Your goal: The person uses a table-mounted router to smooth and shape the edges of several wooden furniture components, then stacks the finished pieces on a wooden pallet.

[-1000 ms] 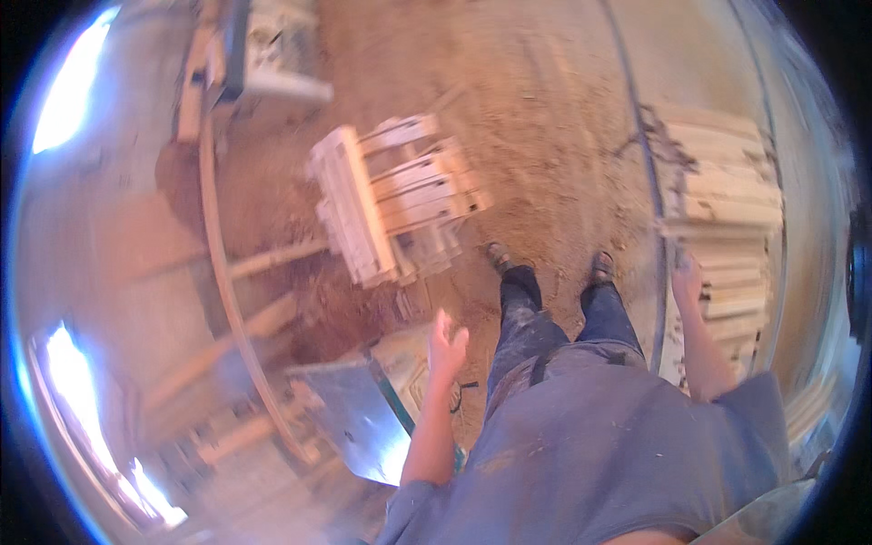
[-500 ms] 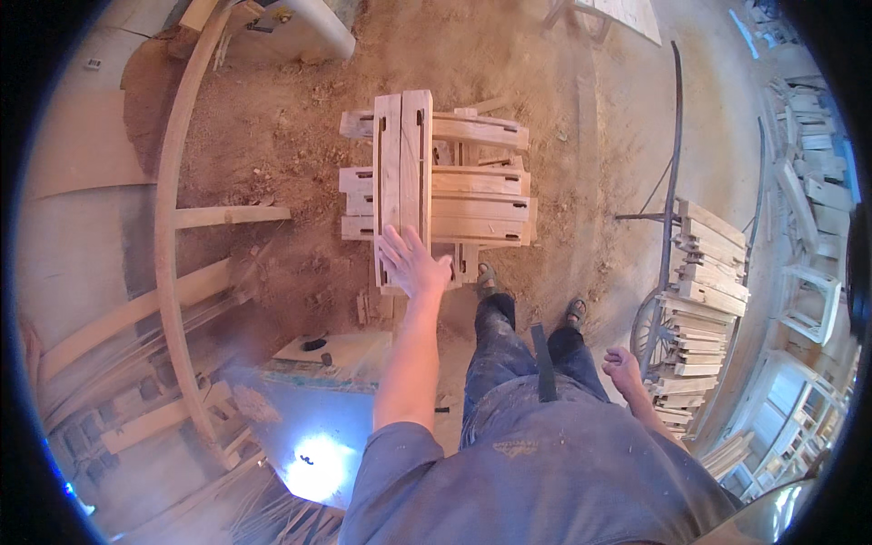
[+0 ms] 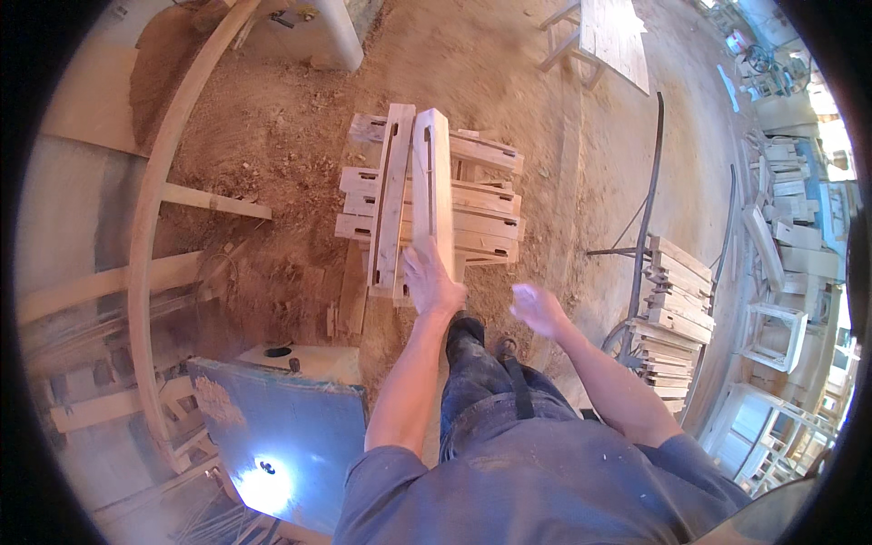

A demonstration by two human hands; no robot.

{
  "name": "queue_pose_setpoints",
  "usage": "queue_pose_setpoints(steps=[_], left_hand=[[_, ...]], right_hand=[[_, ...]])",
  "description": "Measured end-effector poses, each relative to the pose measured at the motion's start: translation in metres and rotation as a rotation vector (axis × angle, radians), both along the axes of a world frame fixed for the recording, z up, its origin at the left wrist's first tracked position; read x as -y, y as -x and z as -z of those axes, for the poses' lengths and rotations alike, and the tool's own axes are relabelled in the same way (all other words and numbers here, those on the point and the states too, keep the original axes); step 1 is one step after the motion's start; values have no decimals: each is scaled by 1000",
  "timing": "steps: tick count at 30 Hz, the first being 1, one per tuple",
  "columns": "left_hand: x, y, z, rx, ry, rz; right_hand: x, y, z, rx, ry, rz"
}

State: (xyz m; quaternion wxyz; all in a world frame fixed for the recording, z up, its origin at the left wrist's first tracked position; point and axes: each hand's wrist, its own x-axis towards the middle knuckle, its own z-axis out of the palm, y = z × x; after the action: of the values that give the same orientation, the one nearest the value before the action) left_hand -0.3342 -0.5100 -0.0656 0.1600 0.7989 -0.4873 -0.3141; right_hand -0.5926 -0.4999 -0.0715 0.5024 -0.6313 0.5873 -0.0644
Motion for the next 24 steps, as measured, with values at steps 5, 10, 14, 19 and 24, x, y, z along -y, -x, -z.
queue_pose_setpoints(steps=[5, 10, 14, 19, 24], left_hand=[[-72, 57, -85, -1236, 98, -298], [-189, 131, -101, -1044, 307, -75], [-251, 152, -109, -883, 48, 36], [-356, 160, -102, -420, 97, 239], [-425, 110, -125, -330, 94, 27]], right_hand=[[38, -39, -65, 757, -661, 540], [-14, 1, -97, 1043, -721, 361], [-49, 25, -103, 674, -399, 280], [-118, 30, -119, 572, -355, 68], [-207, -48, -112, 338, 294, -450]])
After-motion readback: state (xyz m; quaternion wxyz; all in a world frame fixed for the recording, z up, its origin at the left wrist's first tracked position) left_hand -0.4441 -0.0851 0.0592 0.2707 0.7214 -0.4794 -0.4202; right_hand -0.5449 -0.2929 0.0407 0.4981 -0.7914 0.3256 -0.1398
